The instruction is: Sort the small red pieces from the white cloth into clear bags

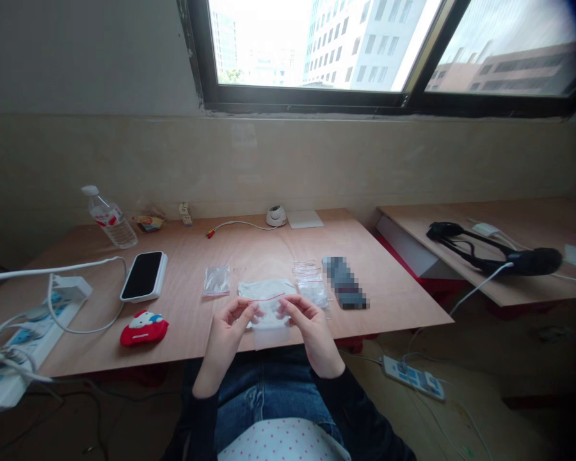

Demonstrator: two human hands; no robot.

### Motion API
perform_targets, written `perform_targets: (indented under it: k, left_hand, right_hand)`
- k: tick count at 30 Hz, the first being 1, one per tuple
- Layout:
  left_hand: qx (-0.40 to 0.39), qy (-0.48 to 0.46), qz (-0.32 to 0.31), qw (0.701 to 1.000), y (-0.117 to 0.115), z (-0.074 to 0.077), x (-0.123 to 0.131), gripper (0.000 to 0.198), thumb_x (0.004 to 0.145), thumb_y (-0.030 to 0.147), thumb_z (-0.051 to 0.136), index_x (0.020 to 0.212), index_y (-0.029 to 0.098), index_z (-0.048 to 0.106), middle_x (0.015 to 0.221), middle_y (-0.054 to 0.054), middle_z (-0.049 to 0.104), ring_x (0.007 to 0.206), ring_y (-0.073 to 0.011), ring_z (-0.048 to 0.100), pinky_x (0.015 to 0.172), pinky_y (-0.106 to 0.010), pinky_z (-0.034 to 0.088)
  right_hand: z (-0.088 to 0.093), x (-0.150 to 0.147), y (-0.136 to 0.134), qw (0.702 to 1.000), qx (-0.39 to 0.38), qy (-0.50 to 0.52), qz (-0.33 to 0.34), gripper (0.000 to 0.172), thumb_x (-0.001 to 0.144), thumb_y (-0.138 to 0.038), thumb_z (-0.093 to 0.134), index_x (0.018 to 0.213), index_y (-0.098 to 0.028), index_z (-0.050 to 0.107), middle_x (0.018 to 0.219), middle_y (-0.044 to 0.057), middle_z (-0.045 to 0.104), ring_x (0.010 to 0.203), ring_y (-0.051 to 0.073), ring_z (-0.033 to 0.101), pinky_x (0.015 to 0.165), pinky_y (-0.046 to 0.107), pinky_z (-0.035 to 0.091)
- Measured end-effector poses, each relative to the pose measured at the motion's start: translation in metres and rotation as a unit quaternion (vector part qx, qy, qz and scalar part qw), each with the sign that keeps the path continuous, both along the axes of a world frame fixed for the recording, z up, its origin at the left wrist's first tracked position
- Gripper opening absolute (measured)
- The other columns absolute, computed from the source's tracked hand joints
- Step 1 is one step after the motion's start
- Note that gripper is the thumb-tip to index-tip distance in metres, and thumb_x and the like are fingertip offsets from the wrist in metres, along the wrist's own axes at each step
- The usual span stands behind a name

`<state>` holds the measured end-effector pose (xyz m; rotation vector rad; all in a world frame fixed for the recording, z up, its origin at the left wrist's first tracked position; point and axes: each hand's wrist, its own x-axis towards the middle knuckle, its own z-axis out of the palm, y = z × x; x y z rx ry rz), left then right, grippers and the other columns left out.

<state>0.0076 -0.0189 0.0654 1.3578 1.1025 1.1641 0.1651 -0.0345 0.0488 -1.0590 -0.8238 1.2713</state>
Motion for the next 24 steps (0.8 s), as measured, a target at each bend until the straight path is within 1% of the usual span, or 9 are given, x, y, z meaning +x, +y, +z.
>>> perform_targets:
  k: [6,10,15,20,24]
  left_hand:
    - [0.004,0.016,-0.013,1.0,-0.0009,-0.0019,-0.0002,0.016,0.078,0.03,0.062,0.08,0.015,0.067,0.072,-0.001,0.065,0.068,-0.013,0.059,0.066,-0.022,0.047]
    - [0.016,0.026,0.009,0.999,-0.0009,-0.0039,0.0009,0.016,0.078,0.031,0.063,0.079,0.016,0.068,0.074,-0.001,0.067,0.071,-0.0141,0.06,0.068,-0.022,0.047]
    - [0.029,0.053,0.04,0.997,-0.0027,-0.0018,0.0032,0.017,0.076,0.032,0.064,0.075,0.016,0.068,0.072,-0.002,0.068,0.071,-0.0154,0.06,0.068,-0.022,0.046]
    - [0.033,0.068,0.045,0.996,-0.0046,-0.0005,0.0043,0.019,0.077,0.034,0.062,0.074,0.016,0.068,0.072,-0.002,0.068,0.071,-0.0152,0.06,0.068,-0.022,0.046]
    - [0.026,0.06,0.05,0.997,-0.0029,-0.0024,0.004,0.019,0.076,0.034,0.064,0.079,0.016,0.069,0.077,-0.003,0.069,0.075,-0.0167,0.061,0.071,-0.024,0.047]
  right_hand:
    - [-0.0019,0.0006,0.0004,1.0,-0.002,0.02,-0.011,0.024,0.073,-0.04,0.069,0.083,-0.018,0.066,0.072,0.0,0.063,0.061,0.011,0.057,0.059,0.024,0.038]
    - [-0.0024,-0.0002,0.0003,1.0,-0.007,0.009,-0.02,0.026,0.071,-0.04,0.07,0.081,-0.017,0.065,0.075,0.002,0.064,0.063,0.013,0.059,0.058,0.024,0.038]
    - [-0.0029,-0.0005,-0.001,0.999,-0.003,-0.026,-0.03,0.027,0.072,-0.042,0.068,0.08,-0.016,0.066,0.07,0.004,0.065,0.07,0.016,0.059,0.061,0.026,0.04]
    - [-0.0036,-0.001,-0.0003,0.999,0.003,-0.034,-0.042,0.028,0.071,-0.044,0.068,0.079,-0.017,0.066,0.07,0.004,0.065,0.069,0.016,0.059,0.059,0.026,0.04]
    - [-0.0025,-0.0006,-0.0005,0.999,-0.007,-0.025,-0.041,0.028,0.069,-0.042,0.07,0.08,-0.017,0.068,0.074,0.005,0.066,0.073,0.017,0.059,0.058,0.026,0.041]
